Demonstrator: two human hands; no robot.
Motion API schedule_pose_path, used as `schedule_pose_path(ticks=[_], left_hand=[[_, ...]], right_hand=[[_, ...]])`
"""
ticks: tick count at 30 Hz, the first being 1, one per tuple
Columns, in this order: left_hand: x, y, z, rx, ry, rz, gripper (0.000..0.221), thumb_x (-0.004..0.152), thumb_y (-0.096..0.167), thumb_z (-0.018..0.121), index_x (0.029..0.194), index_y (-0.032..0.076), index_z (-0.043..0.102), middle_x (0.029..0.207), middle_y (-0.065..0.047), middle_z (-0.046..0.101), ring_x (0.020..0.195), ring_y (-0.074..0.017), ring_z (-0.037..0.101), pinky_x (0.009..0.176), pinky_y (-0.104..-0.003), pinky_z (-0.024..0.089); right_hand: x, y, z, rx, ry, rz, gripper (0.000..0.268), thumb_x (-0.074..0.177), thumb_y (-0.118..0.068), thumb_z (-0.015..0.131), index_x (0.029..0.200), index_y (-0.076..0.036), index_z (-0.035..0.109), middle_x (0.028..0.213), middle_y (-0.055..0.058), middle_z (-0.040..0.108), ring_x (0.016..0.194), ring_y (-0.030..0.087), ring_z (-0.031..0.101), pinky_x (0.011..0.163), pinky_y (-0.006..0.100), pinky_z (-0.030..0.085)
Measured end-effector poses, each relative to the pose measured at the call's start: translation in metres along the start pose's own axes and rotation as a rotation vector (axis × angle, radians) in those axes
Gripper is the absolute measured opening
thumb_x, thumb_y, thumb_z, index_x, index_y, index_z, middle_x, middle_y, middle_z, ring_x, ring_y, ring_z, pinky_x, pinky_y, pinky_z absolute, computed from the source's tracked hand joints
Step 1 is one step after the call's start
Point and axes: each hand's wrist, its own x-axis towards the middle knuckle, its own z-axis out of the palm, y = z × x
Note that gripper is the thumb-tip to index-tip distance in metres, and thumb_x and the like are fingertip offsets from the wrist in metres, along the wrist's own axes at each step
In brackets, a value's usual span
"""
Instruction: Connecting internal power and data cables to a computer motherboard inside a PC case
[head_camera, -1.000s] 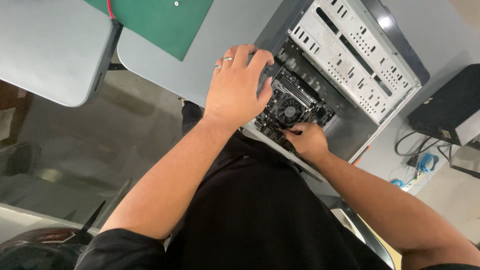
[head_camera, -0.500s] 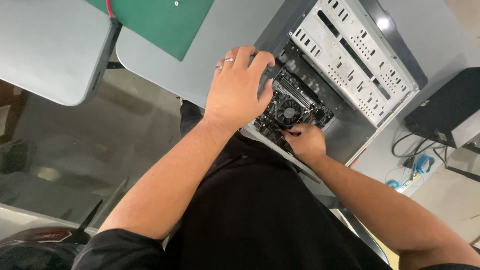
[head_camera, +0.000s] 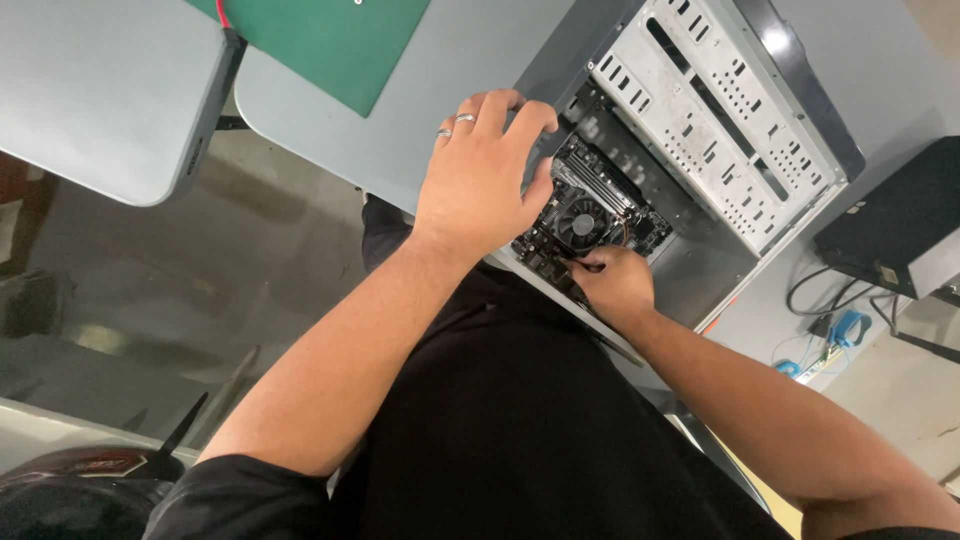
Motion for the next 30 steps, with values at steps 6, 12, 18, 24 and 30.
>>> schedule_pose_path(ticks=[6, 12, 18, 24, 30], left_hand=[[0.000, 0.001, 0.001, 0.006, -0.018, -0.020, 0.023, 0.081, 0.021, 0.053, 0.103, 0.015, 0.048, 0.105, -0.011, 0.045, 0.097, -0.0389, 0.046, 0.080, -0.051, 0.040], [0.000, 0.002, -0.001, -0.002, -0.015, -0.017, 0.022, 0.081, 0.020, 0.053, 0.102, 0.015, 0.048, 0.104, -0.010, 0.046, 0.097, -0.0379, 0.046, 0.079, -0.050, 0.041], [0.001, 0.002, -0.003, -0.038, -0.022, -0.027, 0.021, 0.082, 0.019, 0.052, 0.102, 0.016, 0.049, 0.104, -0.010, 0.046, 0.093, -0.0380, 0.048, 0.081, -0.052, 0.040], [0.001, 0.001, -0.002, -0.015, -0.024, -0.034, 0.022, 0.082, 0.021, 0.053, 0.103, 0.016, 0.048, 0.105, -0.009, 0.045, 0.088, -0.0365, 0.050, 0.078, -0.051, 0.043], [0.001, -0.001, -0.001, -0.001, -0.014, -0.020, 0.021, 0.083, 0.022, 0.053, 0.103, 0.016, 0.048, 0.104, -0.010, 0.046, 0.093, -0.0384, 0.050, 0.079, -0.052, 0.044]], right_hand=[[-0.006, -0.018, -0.009, 0.077, -0.084, 0.212, 0.021, 0.077, -0.029, 0.064, 0.075, -0.009, 0.069, 0.064, -0.001, 0.061, 0.049, 0.012, 0.048, 0.049, 0.027, 0.042], [-0.006, -0.020, -0.010, 0.031, -0.055, 0.189, 0.026, 0.078, -0.032, 0.062, 0.071, -0.008, 0.068, 0.070, 0.000, 0.063, 0.059, 0.015, 0.054, 0.057, 0.029, 0.045], [-0.008, -0.021, -0.011, 0.032, -0.043, 0.175, 0.028, 0.078, -0.032, 0.063, 0.062, -0.009, 0.062, 0.061, -0.001, 0.057, 0.053, 0.013, 0.048, 0.055, 0.028, 0.043], [-0.006, -0.019, -0.009, 0.016, -0.047, 0.191, 0.028, 0.078, -0.033, 0.063, 0.066, -0.008, 0.063, 0.058, 0.000, 0.057, 0.049, 0.013, 0.045, 0.052, 0.028, 0.041], [-0.005, -0.017, -0.012, 0.003, -0.105, 0.178, 0.023, 0.078, -0.032, 0.063, 0.077, -0.009, 0.067, 0.071, 0.000, 0.058, 0.060, 0.014, 0.051, 0.053, 0.030, 0.042]])
